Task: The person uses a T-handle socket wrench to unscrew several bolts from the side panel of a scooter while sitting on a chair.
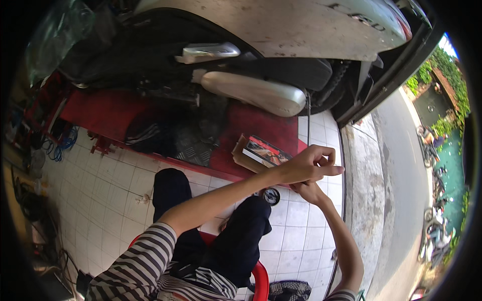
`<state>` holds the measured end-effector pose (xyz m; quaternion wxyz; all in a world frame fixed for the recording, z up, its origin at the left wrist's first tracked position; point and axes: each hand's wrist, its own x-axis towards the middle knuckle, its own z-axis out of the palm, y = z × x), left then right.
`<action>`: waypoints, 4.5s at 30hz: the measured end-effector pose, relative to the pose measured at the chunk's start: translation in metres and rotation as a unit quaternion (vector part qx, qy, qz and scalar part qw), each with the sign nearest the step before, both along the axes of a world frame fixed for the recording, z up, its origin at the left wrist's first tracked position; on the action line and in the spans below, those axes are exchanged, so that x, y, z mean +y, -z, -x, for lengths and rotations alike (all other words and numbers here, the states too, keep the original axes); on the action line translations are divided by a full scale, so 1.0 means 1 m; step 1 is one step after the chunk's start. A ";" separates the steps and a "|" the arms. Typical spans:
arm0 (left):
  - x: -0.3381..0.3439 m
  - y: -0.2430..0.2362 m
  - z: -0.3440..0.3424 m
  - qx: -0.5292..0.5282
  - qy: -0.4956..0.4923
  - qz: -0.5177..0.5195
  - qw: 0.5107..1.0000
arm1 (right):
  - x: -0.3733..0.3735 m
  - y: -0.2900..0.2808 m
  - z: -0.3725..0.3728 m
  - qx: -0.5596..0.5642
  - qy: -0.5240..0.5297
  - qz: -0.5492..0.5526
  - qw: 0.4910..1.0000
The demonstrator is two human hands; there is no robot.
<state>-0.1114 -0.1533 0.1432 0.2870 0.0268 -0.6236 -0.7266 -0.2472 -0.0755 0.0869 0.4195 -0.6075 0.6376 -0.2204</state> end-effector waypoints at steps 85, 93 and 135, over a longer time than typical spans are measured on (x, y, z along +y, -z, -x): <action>-0.023 0.071 -0.014 0.274 0.158 -0.088 0.944 | 0.032 -0.088 0.024 0.255 0.000 0.032 0.966; 0.084 0.011 -0.063 0.312 0.202 0.154 0.915 | 0.121 -0.082 -0.023 0.057 0.103 -0.040 0.992; 0.063 0.098 -0.098 -0.192 -0.129 -0.001 0.973 | 0.142 0.021 -0.115 -0.198 0.510 0.350 0.761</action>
